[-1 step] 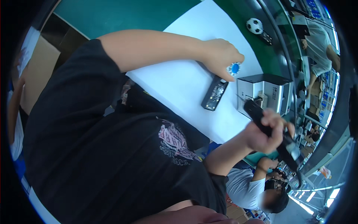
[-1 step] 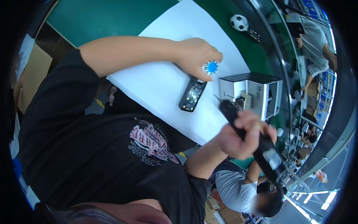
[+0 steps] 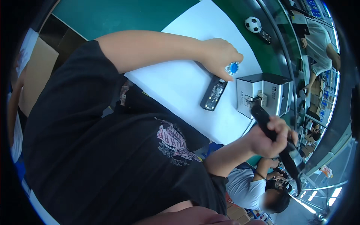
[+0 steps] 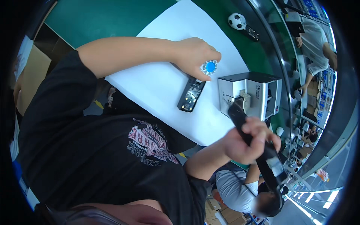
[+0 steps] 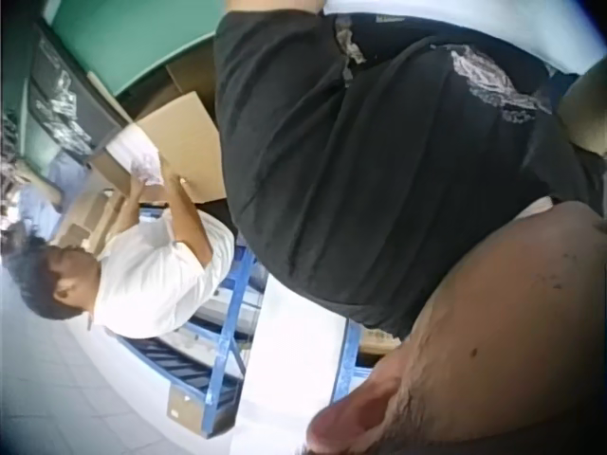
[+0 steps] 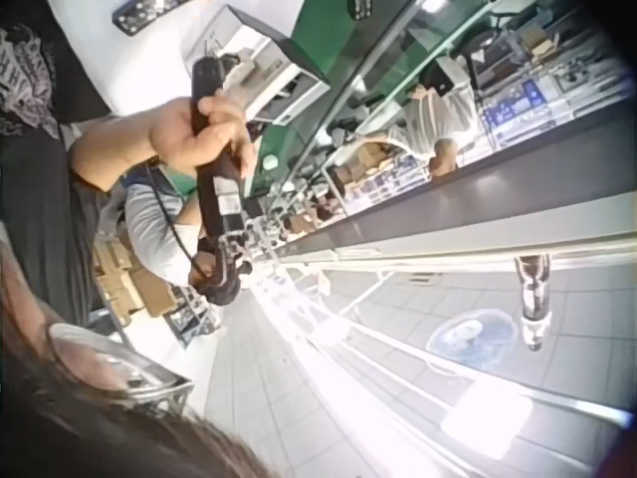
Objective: Assembling electronic components using an electric screwdriver.
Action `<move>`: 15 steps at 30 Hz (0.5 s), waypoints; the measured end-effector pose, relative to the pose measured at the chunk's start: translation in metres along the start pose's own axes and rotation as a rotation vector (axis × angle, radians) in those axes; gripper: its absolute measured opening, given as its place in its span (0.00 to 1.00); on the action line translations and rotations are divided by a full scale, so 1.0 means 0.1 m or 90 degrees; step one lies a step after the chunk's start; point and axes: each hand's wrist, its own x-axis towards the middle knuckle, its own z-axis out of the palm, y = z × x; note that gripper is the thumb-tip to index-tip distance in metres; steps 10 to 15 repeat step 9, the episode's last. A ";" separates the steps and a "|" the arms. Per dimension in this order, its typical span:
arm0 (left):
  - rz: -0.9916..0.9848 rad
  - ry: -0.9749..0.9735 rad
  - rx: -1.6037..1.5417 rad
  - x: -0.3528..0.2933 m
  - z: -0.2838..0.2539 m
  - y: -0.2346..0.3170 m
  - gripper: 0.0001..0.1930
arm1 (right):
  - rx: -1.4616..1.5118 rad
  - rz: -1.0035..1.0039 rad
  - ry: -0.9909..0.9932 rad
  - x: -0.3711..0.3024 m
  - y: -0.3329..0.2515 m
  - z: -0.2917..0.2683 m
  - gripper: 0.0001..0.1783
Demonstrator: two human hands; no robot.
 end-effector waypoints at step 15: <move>-0.061 -0.036 0.039 0.05 -0.11 0.05 0.30 | -0.221 -0.080 0.082 0.14 0.12 -0.18 0.05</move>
